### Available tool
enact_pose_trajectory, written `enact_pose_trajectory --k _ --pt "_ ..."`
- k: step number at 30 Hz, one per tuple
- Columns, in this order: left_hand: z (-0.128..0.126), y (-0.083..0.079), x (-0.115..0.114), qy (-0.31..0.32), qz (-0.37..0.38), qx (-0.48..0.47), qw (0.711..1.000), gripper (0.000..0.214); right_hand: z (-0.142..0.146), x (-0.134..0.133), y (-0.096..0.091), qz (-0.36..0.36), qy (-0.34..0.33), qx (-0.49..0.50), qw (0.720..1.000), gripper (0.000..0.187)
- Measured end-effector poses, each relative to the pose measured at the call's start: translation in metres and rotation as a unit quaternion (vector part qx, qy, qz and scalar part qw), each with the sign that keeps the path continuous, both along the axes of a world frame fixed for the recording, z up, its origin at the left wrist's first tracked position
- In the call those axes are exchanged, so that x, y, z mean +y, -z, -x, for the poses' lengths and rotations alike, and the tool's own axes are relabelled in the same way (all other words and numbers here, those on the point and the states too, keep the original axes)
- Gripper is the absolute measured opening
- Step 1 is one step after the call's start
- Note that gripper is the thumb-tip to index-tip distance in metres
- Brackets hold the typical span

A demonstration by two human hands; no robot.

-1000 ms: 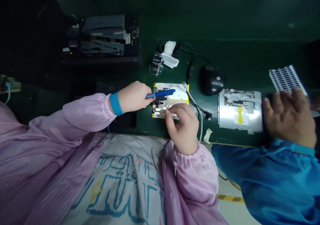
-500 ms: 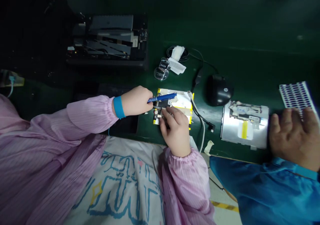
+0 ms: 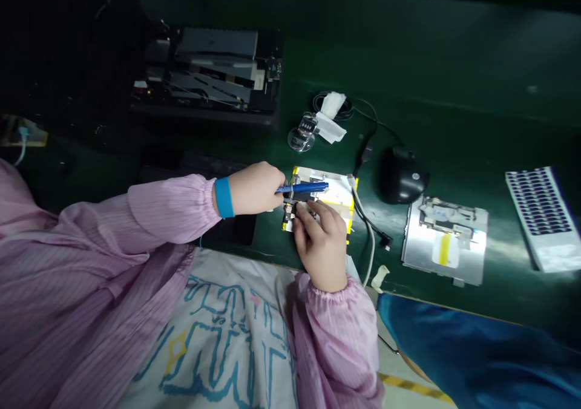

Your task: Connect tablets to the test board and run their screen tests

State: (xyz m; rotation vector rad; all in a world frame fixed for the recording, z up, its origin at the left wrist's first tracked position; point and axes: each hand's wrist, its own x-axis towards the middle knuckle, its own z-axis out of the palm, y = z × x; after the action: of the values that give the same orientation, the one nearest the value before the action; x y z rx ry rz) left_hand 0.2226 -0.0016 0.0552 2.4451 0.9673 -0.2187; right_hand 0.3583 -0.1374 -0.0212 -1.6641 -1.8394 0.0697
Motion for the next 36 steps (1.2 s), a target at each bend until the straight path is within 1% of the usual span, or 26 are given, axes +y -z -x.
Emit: enact_pose_trajectory --k 9,17,19,20,22,24,26,28,29,30,32,34,36 --pt "0.001 -0.001 -0.001 0.004 -0.004 -0.016 1.000 0.024 0.005 0.001 -0.002 0.020 0.015 -0.044 0.999 0.030" --pt "0.002 0.004 -0.001 0.001 -0.005 -0.034 0.999 0.020 0.013 0.003 -0.006 0.066 0.039 -0.062 0.995 0.029" --pt "0.002 0.001 0.000 0.005 0.008 -0.056 0.998 0.019 0.015 0.003 -0.007 0.069 0.043 -0.068 0.994 0.029" --pt "0.004 -0.004 0.000 0.006 0.018 -0.073 0.997 0.018 0.016 0.003 -0.008 0.070 0.043 -0.068 0.994 0.030" --pt "0.011 -0.017 0.001 -0.008 0.033 -0.122 0.992 0.020 0.017 0.003 -0.008 0.072 0.041 -0.060 0.995 0.030" --pt "0.027 -0.036 0.003 -0.047 0.028 -0.172 0.984 0.028 0.017 0.003 -0.007 0.069 0.040 -0.040 0.996 0.029" --pt "0.053 -0.053 0.005 -0.107 0.007 -0.193 0.975 0.031 0.016 0.004 -0.005 0.058 0.043 -0.005 0.997 0.027" --pt "0.087 -0.062 0.007 -0.192 -0.033 -0.177 0.965 0.029 0.013 0.005 -0.003 0.039 0.046 0.036 0.998 0.027" --pt "0.106 -0.063 0.008 -0.239 -0.057 -0.159 0.956 0.027 0.012 0.006 -0.001 0.029 0.048 0.053 0.997 0.028" --pt "0.126 -0.061 0.008 -0.286 -0.082 -0.133 0.945 0.026 0.010 0.008 0.000 0.019 0.054 0.064 0.996 0.030" --pt "0.161 -0.049 0.008 -0.373 -0.128 -0.075 0.916 0.025 0.005 0.014 0.003 0.007 0.071 0.064 0.995 0.037" --pt "0.188 -0.033 0.008 -0.405 -0.157 -0.034 0.900 0.027 0.000 0.022 0.006 0.008 0.081 0.043 0.996 0.043" --pt "0.203 -0.019 0.007 -0.416 -0.176 -0.014 0.892 0.028 -0.003 0.031 0.007 0.015 0.079 0.008 0.997 0.045"
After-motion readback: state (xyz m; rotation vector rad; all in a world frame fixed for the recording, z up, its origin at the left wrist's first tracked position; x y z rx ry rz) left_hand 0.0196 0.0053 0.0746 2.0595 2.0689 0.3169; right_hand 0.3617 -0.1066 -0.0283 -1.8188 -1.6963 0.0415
